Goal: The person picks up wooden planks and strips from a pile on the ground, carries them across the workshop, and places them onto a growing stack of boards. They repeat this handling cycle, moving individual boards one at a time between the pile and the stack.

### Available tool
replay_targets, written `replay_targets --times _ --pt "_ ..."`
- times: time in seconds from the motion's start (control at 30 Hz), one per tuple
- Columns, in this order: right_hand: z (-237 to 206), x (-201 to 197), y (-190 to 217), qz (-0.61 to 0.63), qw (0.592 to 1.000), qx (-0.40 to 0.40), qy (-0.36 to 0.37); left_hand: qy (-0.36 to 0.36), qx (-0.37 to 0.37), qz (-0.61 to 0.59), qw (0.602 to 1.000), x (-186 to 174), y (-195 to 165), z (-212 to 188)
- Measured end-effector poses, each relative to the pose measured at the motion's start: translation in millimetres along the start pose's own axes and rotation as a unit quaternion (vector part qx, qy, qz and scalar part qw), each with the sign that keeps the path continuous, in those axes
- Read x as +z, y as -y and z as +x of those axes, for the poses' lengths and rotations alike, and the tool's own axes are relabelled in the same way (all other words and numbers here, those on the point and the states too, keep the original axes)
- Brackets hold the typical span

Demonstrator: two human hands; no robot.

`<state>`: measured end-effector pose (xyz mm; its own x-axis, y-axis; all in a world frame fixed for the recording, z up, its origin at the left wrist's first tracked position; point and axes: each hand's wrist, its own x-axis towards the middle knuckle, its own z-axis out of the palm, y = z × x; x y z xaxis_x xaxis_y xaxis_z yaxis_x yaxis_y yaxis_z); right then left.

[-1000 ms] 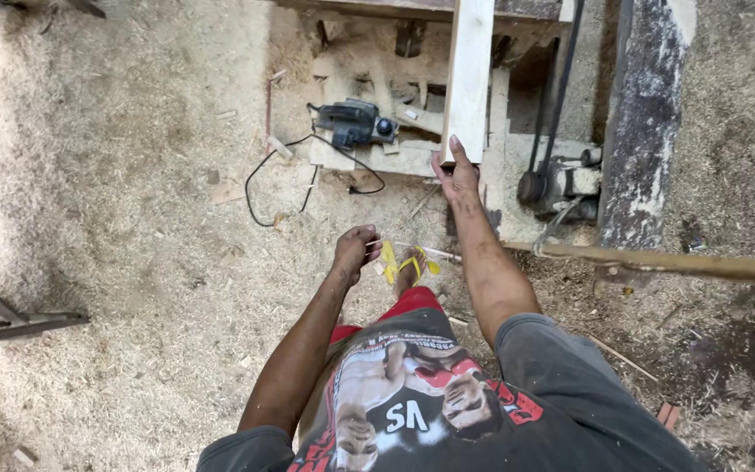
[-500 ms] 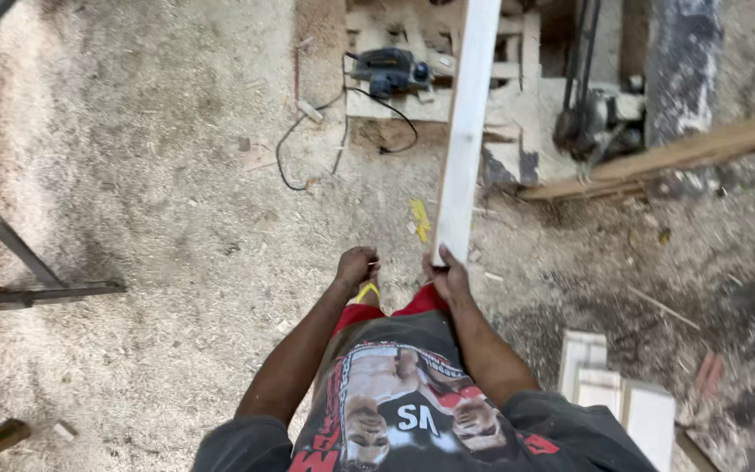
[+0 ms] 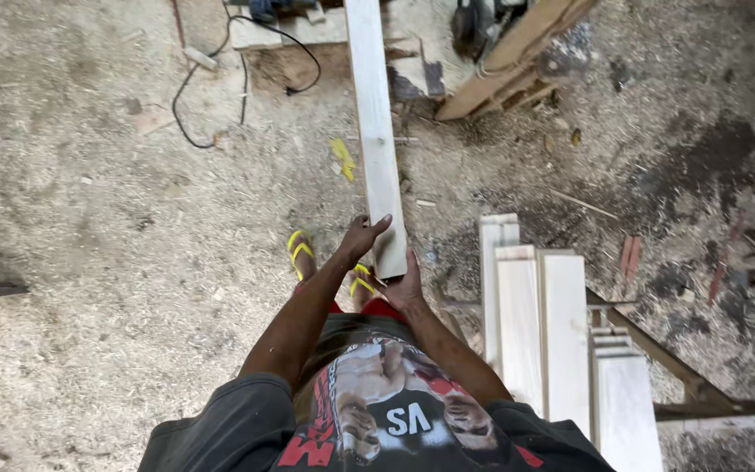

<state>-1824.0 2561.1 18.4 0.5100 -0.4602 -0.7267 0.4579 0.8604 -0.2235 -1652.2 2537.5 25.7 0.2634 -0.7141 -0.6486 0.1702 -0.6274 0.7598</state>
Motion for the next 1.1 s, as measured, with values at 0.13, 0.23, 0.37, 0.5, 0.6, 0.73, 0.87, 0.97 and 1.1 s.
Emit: replay_targets --times 0.13,0.23,0.37,0.5,0.6,0.73,0.87,0.97,1.1 --pt "-42.4 -56.2 -13.9 -0.015 1.000 0.012 -0.009 -0.001 -0.034 0.020 0.999 27.8 34.6 -20.6" --pt "-72.8 -95.0 -27.3 -0.023 0.999 0.047 0.015 -0.003 -0.015 -0.012 1.000 38.2 52.2 -33.0" --pt "-106.3 -131.9 -47.1 -0.018 0.997 0.068 0.037 0.024 -0.006 -0.077 0.997 50.4 70.1 -45.8" --pt "-132.8 -144.7 -69.9 0.024 0.999 0.032 0.015 0.044 -0.061 -0.090 0.993 57.5 90.6 -64.4" --pt "-144.0 -144.5 -97.5 0.084 0.996 0.002 -0.011 0.060 -0.031 -0.130 0.989 52.8 111.1 -91.2" --pt "-162.0 -158.2 -142.8 0.029 0.994 0.005 -0.103 0.051 -0.033 -0.147 0.987 41.9 146.7 -143.1" --pt "-196.9 -194.4 -183.0 0.007 0.999 0.049 -0.003 0.054 -0.033 -0.149 0.987 39.7 192.5 -205.9" --pt "-222.6 -221.5 -196.1 0.028 0.997 0.072 -0.017 0.062 -0.030 -0.162 0.984 56.1 222.8 -242.4" --pt "-255.4 -253.8 -202.4 0.068 0.997 0.021 0.034 0.079 -0.024 -0.183 0.980 82.3 251.5 -273.2"
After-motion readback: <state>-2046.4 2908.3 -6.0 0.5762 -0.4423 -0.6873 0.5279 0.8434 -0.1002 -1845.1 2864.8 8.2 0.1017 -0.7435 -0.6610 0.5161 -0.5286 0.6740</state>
